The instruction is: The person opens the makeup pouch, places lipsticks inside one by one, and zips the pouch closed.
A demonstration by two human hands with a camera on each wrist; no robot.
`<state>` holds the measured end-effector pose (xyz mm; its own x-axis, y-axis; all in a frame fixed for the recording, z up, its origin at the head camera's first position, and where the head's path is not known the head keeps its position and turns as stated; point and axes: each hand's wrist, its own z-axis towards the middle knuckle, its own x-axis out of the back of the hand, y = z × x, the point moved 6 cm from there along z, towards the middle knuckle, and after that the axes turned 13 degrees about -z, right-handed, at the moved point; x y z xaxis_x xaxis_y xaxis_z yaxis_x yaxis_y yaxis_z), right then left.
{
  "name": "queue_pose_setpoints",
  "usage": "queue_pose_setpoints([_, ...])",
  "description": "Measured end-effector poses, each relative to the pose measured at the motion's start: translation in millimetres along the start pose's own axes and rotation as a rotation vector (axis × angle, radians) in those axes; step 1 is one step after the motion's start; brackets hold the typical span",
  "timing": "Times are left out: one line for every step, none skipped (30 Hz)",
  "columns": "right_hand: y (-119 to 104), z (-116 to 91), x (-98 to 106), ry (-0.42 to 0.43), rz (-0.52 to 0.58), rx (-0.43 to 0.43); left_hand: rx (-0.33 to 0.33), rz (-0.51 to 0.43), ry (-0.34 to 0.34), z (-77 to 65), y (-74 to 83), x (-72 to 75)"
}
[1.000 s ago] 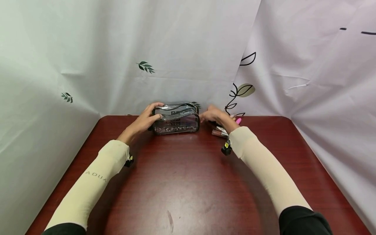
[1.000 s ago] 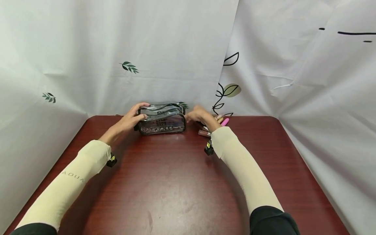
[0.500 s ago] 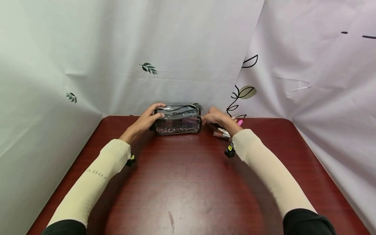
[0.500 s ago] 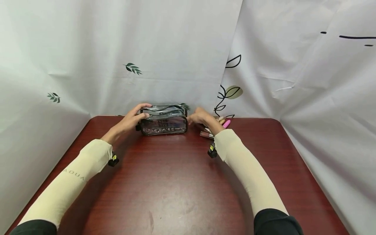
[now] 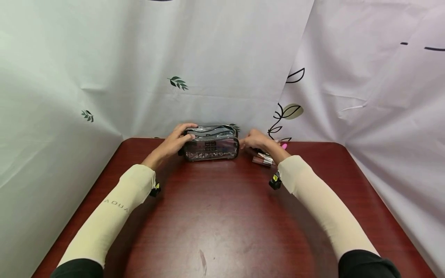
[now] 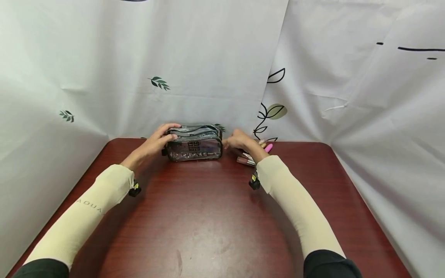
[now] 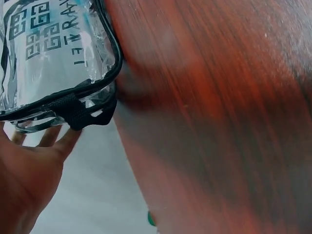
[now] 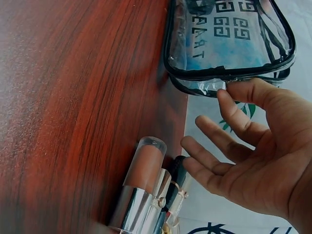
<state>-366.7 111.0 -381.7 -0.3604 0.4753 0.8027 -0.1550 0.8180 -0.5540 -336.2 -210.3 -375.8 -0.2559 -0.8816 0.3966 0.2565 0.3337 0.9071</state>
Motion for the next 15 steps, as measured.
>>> queue_pose_setpoints([0.0,-0.2,0.0,-0.001,0.006,0.008,-0.009,0.024,-0.003,-0.4,2.6,0.5])
queue_pose_setpoints([-0.4,-1.0,0.3,-0.002,0.010,0.017,-0.018,0.047,-0.011,-0.3,5.1,0.7])
queue_pose_setpoints([-0.5,-1.6,0.7,0.002,0.017,0.023,-0.036,0.067,-0.017,0.0,8.3,0.9])
queue_pose_setpoints([-0.7,-2.2,0.9,0.004,0.026,0.029,-0.060,0.093,-0.020,0.6,11.4,1.0])
queue_pose_setpoints([-0.9,-3.0,1.1,0.004,0.035,0.035,-0.082,0.120,-0.024,1.1,14.2,0.8])
queue_pose_setpoints([-1.1,-4.1,1.3,0.005,0.049,0.041,-0.107,0.151,-0.028,1.3,17.2,0.3])
queue_pose_setpoints([-1.2,-5.4,1.4,0.004,0.059,0.045,-0.130,0.184,-0.034,1.3,19.8,-0.4])
queue_pose_setpoints([-1.3,-6.6,1.6,0.005,0.064,0.050,-0.150,0.213,-0.040,1.4,21.8,-1.0])
queue_pose_setpoints([-1.1,-7.6,1.6,0.006,0.066,0.053,-0.170,0.240,-0.042,1.1,23.7,-1.5])
queue_pose_setpoints([-1.4,-9.2,1.8,0.004,0.061,0.061,-0.181,0.261,-0.048,0.7,24.9,-1.9])
queue_pose_setpoints([-1.5,-11.0,2.0,0.003,0.053,0.069,-0.186,0.279,-0.054,0.2,26.2,-2.2])
queue_pose_setpoints([-1.7,-12.8,2.3,0.001,0.041,0.080,-0.188,0.291,-0.062,-0.6,27.4,-2.3])
queue_pose_setpoints([-1.4,-14.5,2.5,0.000,0.024,0.090,-0.187,0.303,-0.069,-1.2,28.6,-2.3])
queue_pose_setpoints([-0.7,-16.1,2.9,0.001,0.009,0.099,-0.183,0.313,-0.076,-1.6,30.0,-2.2])
queue_pose_setpoints([0.0,-18.2,3.5,0.002,-0.005,0.108,-0.177,0.325,-0.085,-1.6,31.0,-2.1])
